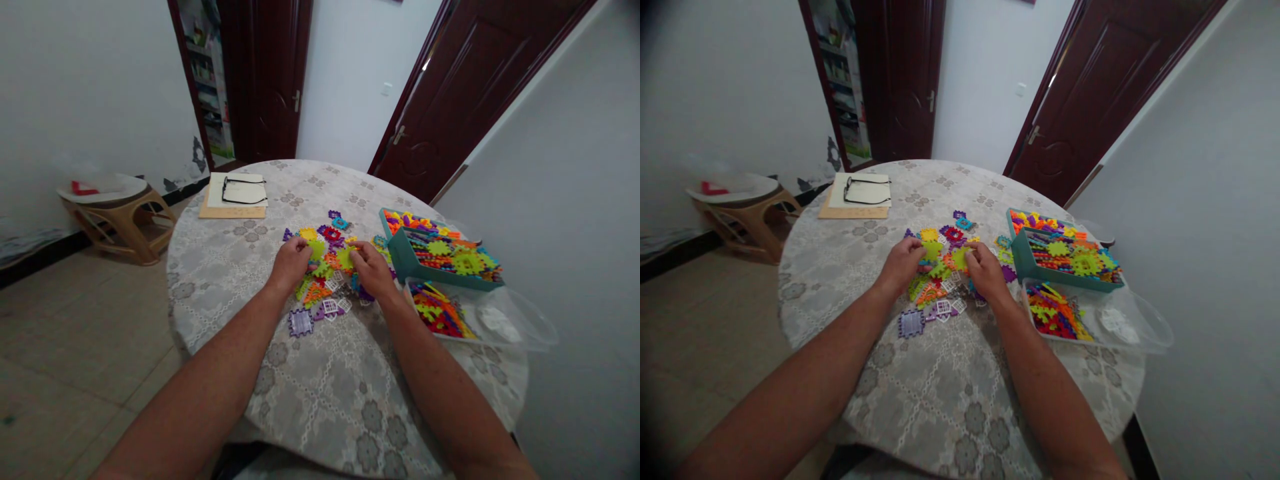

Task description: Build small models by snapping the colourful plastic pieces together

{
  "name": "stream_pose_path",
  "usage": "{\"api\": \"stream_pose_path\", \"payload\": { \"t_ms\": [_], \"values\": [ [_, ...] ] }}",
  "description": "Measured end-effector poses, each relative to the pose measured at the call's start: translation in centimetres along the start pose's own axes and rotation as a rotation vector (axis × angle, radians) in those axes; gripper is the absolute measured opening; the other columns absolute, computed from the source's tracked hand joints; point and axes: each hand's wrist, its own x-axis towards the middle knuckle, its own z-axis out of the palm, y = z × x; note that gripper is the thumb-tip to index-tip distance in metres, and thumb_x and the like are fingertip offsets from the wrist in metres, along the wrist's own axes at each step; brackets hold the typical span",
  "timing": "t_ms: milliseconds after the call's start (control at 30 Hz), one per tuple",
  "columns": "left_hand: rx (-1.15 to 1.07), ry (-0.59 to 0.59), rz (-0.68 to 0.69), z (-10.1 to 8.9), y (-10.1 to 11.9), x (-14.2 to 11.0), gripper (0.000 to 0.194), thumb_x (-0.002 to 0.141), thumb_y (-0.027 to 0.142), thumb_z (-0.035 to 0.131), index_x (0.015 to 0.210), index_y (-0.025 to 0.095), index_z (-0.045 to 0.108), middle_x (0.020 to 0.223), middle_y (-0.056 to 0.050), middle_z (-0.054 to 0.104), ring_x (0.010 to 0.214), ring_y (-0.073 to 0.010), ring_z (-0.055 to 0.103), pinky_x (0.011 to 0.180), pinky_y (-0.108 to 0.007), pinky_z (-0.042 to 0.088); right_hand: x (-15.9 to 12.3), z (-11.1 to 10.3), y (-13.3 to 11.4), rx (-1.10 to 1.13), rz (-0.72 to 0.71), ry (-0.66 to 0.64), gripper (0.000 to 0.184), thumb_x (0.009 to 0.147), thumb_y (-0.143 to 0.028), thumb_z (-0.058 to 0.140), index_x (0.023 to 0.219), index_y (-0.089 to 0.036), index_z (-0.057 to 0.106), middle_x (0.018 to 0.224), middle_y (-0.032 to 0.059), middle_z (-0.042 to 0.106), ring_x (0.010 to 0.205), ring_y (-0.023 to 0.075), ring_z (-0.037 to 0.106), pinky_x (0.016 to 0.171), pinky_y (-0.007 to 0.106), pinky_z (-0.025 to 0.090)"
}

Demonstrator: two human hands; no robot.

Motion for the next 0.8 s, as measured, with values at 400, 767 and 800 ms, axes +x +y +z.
{"api": "stream_pose_path", "payload": {
  "t_ms": [400,767,800],
  "values": [
    [-0.159,-0.031,-0.01,0.2,1.2,-0.5,0.038,0.076,0.018,0.068,0.113,0.02,0.063,0.094,-0.003,0.068,0.077,-0.0166,0.068,0.063,-0.03,0.063,0.0,4.2,-1.8,0.181,-0.035,-0.055,0.043,0.098,-0.038,0.054,0.138,-0.022,0.054,0.116,0.007,0.067,0.087,0.0175,0.068,0.08,0.034,0.061],
    [-0.302,0.167,-0.043,-0.1,1.3,0.3,0.038,0.078,0.013,0.069,0.115,0.02,0.067,0.085,0.002,0.052,0.072,-0.0124,0.062,0.068,-0.029,0.065,-2.0,3.9,-2.2,-0.452,-0.248,-0.224,0.027,0.094,-0.03,0.063,0.119,-0.022,0.063,0.125,0.0125,0.061,0.112,0.0264,0.062,0.096,0.039,0.053],
    [-0.306,0.161,-0.061,-0.1,1.2,0.3,0.038,0.078,0.012,0.069,0.115,0.019,0.067,0.086,0.001,0.053,0.073,-0.0127,0.062,0.068,-0.029,0.064,-2.0,3.7,-2.0,-0.437,-0.26,-0.194,0.027,0.091,-0.026,0.062,0.118,-0.021,0.063,0.122,0.0126,0.061,0.111,0.0268,0.061,0.096,0.039,0.053]
  ]
}}
